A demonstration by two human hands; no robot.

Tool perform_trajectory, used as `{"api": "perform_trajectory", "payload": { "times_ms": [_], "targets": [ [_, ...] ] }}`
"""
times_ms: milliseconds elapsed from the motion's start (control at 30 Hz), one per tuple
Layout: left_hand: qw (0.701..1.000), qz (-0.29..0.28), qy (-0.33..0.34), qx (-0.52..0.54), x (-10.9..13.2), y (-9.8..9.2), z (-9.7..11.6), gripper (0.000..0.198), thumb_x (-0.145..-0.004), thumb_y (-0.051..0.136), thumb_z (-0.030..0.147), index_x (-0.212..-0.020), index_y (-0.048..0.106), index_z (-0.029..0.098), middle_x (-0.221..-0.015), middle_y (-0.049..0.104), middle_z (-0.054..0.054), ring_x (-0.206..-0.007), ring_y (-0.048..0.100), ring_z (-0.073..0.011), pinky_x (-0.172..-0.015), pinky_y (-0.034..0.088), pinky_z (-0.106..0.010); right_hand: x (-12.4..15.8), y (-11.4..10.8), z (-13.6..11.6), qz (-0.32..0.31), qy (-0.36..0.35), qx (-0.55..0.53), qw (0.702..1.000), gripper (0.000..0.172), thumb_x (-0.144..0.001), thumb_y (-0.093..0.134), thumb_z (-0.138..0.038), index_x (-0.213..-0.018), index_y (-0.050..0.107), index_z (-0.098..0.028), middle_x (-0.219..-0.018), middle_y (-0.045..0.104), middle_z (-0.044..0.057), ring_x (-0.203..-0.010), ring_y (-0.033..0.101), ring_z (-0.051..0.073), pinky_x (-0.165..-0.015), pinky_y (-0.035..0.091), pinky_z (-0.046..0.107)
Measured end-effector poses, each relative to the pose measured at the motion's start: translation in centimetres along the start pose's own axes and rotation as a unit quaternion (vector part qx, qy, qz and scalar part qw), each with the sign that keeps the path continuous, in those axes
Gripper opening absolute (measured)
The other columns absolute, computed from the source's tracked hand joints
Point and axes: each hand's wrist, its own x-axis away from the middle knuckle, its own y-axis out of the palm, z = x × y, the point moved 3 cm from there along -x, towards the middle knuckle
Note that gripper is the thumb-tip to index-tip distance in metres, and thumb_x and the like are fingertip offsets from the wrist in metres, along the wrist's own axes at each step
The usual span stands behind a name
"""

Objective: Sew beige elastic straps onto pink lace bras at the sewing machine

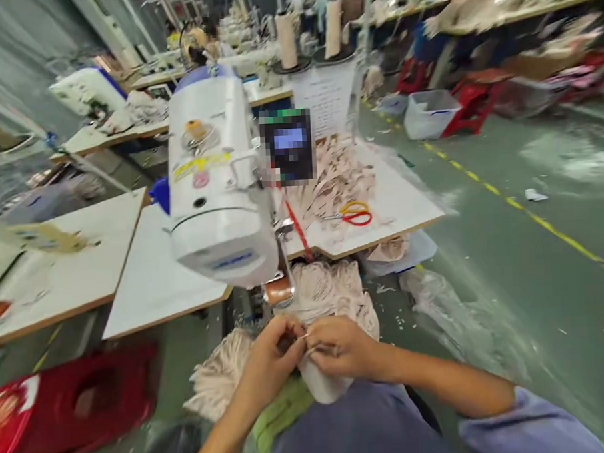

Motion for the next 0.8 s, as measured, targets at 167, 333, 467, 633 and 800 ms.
{"api": "perform_trajectory", "payload": {
  "times_ms": [167,333,467,633,800],
  "targets": [
    [0.975,0.072,0.054,0.203,-1.2,2.2,1.8,0.017,-0.084,0.066,0.035,-0.085,0.066,0.019,-0.089,0.069,-0.006,-0.085,0.064,-0.0183,-0.078,0.051,-0.027,0.2,-2.0,-1.4,0.066,-0.078,0.004,0.995,0.014,-0.082,0.051,-0.013,-0.072,0.052,-0.023,-0.063,0.055,-0.002,-0.061,0.051,0.013,-0.057,0.042,0.024],
    [0.985,0.113,0.112,0.074,-0.2,2.5,1.7,0.013,-0.089,0.06,0.026,-0.084,0.069,0.018,-0.076,0.065,-0.002,-0.071,0.06,-0.0141,-0.063,0.046,-0.021,0.8,-2.0,-1.3,0.037,-0.081,0.034,0.995,0.012,-0.086,0.053,-0.013,-0.077,0.055,-0.021,-0.068,0.06,-0.002,-0.067,0.056,0.012,-0.063,0.044,0.022],
    [0.97,0.16,0.181,-0.024,0.2,2.2,2.5,0.022,-0.092,0.056,0.019,-0.069,0.059,0.018,-0.063,0.055,0.003,-0.058,0.051,-0.0102,-0.054,0.038,-0.019,0.7,-2.2,-1.6,0.02,-0.075,0.022,0.997,0.012,-0.086,0.052,-0.012,-0.079,0.058,-0.02,-0.071,0.063,-0.001,-0.067,0.057,0.011,-0.063,0.044,0.021],
    [0.958,0.166,0.232,-0.017,0.3,2.6,2.5,0.014,-0.093,0.056,0.014,-0.083,0.064,0.02,-0.075,0.064,0.001,-0.069,0.059,-0.0107,-0.063,0.044,-0.017,0.5,-2.3,-1.6,0.021,-0.017,0.016,1.0,0.012,-0.085,0.054,-0.014,-0.08,0.063,-0.02,-0.073,0.066,0.001,-0.071,0.06,0.013,-0.066,0.046,0.022],
    [0.965,0.183,0.191,-0.004,0.3,2.7,1.9,0.015,-0.094,0.055,0.015,-0.084,0.066,0.019,-0.075,0.064,0.0,-0.069,0.06,-0.0119,-0.061,0.046,-0.019,0.2,-3.2,-1.2,0.019,0.035,0.015,0.999,0.015,-0.085,0.053,-0.016,-0.082,0.067,-0.02,-0.074,0.068,0.001,-0.068,0.061,0.013,-0.063,0.045,0.021]
  ]
}}
